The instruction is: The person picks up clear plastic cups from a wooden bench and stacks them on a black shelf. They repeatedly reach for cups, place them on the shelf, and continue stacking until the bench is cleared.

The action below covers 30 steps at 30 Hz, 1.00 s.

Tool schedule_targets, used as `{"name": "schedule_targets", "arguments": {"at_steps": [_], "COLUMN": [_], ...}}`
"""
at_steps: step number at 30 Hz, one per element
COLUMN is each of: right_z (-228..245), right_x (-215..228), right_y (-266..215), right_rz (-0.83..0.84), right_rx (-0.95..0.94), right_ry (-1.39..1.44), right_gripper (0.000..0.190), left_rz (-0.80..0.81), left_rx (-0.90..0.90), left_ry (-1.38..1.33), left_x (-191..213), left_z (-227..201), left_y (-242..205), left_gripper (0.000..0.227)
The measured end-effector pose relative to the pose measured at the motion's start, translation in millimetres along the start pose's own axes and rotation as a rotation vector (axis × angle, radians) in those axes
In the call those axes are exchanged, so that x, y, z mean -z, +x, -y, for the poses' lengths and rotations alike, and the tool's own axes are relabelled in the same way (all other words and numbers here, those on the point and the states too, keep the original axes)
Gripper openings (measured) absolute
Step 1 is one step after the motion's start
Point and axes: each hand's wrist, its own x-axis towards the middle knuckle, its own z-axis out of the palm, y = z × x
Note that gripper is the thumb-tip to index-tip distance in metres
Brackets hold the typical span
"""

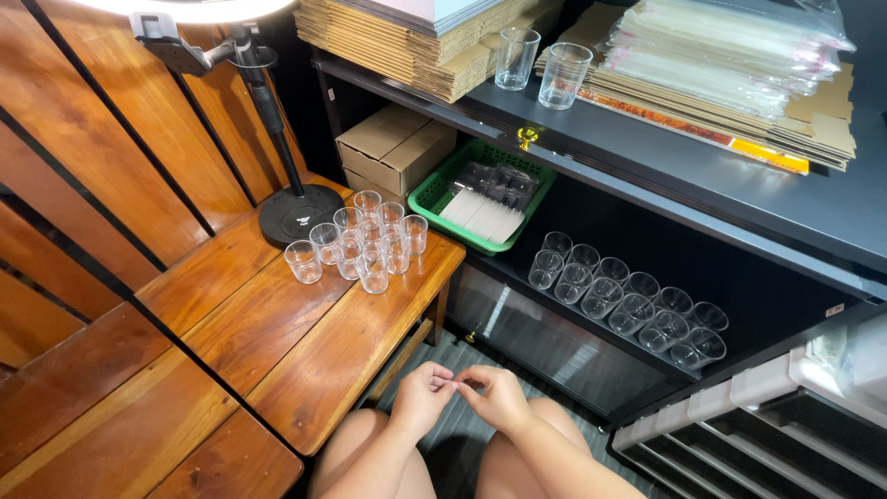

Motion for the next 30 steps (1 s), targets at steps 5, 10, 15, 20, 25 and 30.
{"name": "schedule_targets", "arguments": {"at_steps": [5,10,15,20,25,30], "right_z": [3.7,3.2,-5.7,-6.8,-5.7,-4.1], "right_x": [3.4,4.9,2.1,1.0,1.5,-1.3], "right_y": [-0.8,-0.2,0.9,0.0,-0.5,1.0], "right_rz": [0.026,0.054,0.032,0.038,0.048,0.005], "right_rx": [-0.063,-0.101,-0.088,-0.096,-0.084,-0.049], "right_ry": [-0.03,-0.074,-0.09,-0.11,-0.097,-0.109], "right_gripper": [0.004,0.003,0.005,0.005,0.005,0.003], "left_rz": [-0.012,-0.007,0.002,-0.004,-0.018,-0.07], "left_rx": [-0.01,-0.033,-0.057,-0.066,-0.069,-0.116], "left_ry": [0.125,0.224,0.207,0.21,0.253,0.329], "left_x": [5.5,8.1,7.0,5.1,9.1,9.0], "left_z": [-16.2,-22.3,-18.8,-12.1,-19.2,-12.2], "left_y": [-11.7,-16.3,-15.1,-11.1,-16.1,-13.4], "left_gripper": [0.005,0.01,0.018,0.01,0.007,0.009]}}
